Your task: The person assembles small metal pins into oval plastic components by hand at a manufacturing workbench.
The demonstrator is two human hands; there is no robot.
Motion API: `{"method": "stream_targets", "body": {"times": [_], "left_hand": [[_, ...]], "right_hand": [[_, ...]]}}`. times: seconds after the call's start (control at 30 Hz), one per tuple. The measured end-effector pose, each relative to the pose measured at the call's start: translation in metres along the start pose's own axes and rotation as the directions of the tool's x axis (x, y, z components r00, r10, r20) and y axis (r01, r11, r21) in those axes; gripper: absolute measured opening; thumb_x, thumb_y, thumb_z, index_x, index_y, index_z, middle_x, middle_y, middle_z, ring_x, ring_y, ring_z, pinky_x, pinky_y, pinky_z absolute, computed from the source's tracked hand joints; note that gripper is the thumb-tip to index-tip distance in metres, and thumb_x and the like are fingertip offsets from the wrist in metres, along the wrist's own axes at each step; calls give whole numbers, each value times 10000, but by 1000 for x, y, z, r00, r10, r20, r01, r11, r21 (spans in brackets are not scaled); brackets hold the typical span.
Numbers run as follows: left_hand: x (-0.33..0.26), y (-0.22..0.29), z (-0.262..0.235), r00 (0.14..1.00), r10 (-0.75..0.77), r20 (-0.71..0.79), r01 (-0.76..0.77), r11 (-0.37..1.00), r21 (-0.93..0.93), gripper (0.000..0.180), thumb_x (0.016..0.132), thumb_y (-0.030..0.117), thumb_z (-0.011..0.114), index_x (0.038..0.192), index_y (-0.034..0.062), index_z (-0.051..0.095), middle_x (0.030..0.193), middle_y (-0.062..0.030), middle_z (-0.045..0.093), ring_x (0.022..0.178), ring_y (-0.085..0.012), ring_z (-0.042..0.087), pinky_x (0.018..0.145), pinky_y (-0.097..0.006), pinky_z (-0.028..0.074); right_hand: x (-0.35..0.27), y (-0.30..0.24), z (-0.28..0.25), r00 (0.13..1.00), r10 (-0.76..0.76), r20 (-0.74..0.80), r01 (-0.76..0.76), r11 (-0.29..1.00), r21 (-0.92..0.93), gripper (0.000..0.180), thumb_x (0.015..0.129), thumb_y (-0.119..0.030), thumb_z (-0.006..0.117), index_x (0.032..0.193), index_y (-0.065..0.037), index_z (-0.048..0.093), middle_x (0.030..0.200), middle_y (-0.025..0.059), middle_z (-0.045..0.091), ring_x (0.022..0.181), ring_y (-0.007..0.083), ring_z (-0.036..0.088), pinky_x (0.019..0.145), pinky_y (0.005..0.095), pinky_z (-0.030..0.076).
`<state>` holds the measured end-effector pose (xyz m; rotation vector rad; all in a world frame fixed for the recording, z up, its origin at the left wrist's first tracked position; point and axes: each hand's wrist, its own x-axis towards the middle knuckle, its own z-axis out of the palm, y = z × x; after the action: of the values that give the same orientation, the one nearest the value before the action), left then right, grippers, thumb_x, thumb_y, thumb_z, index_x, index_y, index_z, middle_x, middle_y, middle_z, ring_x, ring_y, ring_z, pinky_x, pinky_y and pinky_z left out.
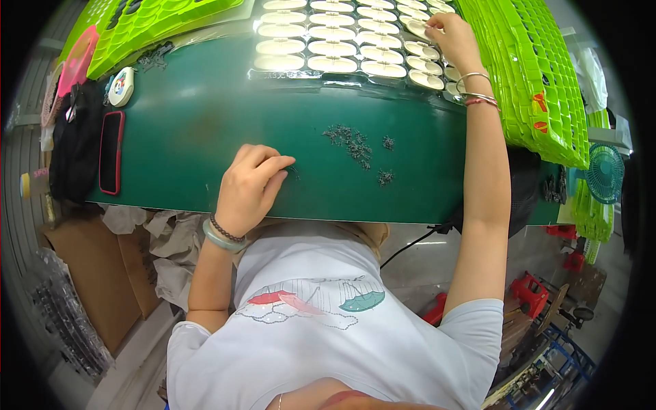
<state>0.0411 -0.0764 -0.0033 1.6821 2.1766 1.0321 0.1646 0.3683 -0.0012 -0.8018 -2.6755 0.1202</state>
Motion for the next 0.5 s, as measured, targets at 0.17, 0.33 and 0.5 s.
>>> {"method": "stream_targets", "body": {"times": [0.17, 0.33, 0.5], "left_hand": [[3, 1, 2, 997, 21, 70, -26, 997, 78, 186, 763, 13, 702, 944, 53, 681, 889, -68, 597, 847, -257, 583, 711, -369, 503], [7, -8, -4, 999, 48, 26, -50, 996, 70, 126, 779, 12, 697, 900, 31, 669, 875, -71, 611, 812, -244, 593, 670, -356, 510], [16, -16, -8, 966, -240, -95, 210, 944, -255, 65, 846, -7, 667, 910, -20, 663, 822, -68, 679, 652, -119, 599, 604, -253, 485]], "right_hand": [[-25, -61, -38, 984, 161, -78, -129, 942, 311, 173, 831, -160, 698, 940, -28, 720, 740, 60, 688, 664, 141, 627, 646, 277, 494], [-114, -188, -68, 972, 5, 235, -154, 769, 620, 153, 816, -137, 660, 862, 2, 705, 758, 134, 688, 656, 223, 652, 647, 318, 511], [-173, -232, -34, 965, -72, 252, -57, 882, 468, 94, 801, -117, 680, 827, -28, 694, 760, 125, 635, 772, 295, 618, 699, 407, 511]]}}
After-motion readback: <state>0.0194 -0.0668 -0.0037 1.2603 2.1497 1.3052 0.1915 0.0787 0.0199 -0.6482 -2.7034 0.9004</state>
